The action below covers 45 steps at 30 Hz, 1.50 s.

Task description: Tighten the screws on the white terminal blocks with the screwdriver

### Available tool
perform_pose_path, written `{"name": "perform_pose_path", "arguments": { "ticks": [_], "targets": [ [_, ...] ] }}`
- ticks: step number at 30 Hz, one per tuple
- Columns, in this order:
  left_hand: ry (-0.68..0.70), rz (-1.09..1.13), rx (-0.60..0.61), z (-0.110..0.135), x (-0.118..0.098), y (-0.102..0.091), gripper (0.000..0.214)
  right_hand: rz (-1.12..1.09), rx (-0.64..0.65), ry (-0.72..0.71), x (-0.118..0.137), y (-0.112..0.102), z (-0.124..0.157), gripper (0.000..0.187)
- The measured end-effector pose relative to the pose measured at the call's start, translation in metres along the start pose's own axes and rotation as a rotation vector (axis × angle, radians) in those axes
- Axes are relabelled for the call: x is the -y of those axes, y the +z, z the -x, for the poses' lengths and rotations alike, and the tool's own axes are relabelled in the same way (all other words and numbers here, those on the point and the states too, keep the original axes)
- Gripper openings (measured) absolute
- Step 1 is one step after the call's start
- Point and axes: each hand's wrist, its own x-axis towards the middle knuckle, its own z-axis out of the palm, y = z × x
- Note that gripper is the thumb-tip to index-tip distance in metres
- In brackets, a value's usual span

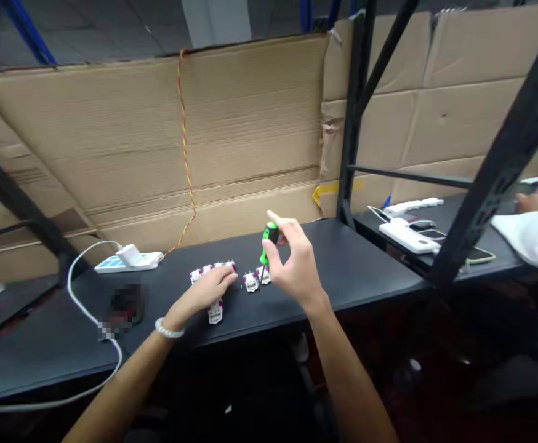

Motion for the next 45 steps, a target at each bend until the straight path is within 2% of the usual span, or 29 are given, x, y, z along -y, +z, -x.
{"name": "perform_pose_path", "arguments": {
  "ticks": [2, 5, 8, 11, 18, 25, 31, 39, 45],
  "targets": [
    [0.073, 0.076, -0.021, 0.014, 0.008, -0.009, 0.029, -0.03, -0.027, 0.033, -0.003, 0.002, 0.001, 0.047],
    [0.204, 0.172, 0.046, 0.041, 0.018, -0.02, 0.025, -0.104, -0.072, 0.079, -0.005, 0.005, 0.001, 0.047],
    [0.226, 0.252, 0.133, 0.064, 0.024, -0.025, 0.042, -0.16, -0.07, 0.095, -0.004, 0.009, 0.002, 0.044],
    [0.211, 0.302, 0.151, 0.076, 0.026, -0.023, 0.051, -0.217, -0.024, 0.117, -0.001, 0.016, 0.003, 0.043],
    [0.231, 0.383, 0.055, 0.071, 0.021, -0.007, 0.041, -0.308, 0.055, 0.145, 0.004, 0.041, 0.016, 0.043],
    [0.289, 0.431, 0.056, 0.071, 0.017, -0.003, 0.037, -0.287, 0.112, 0.114, 0.015, 0.06, 0.03, 0.041],
    [0.309, 0.422, 0.042, 0.07, 0.02, -0.003, 0.024, -0.267, 0.126, 0.093, 0.017, 0.066, 0.035, 0.041],
    [0.336, 0.417, 0.028, 0.069, 0.022, 0.0, 0.021, -0.242, 0.145, 0.065, 0.02, 0.066, 0.037, 0.042],
    [0.337, 0.393, -0.007, 0.069, 0.021, 0.0, 0.018, -0.246, 0.288, 0.01, 0.034, 0.064, 0.043, 0.047]
  ]
}}
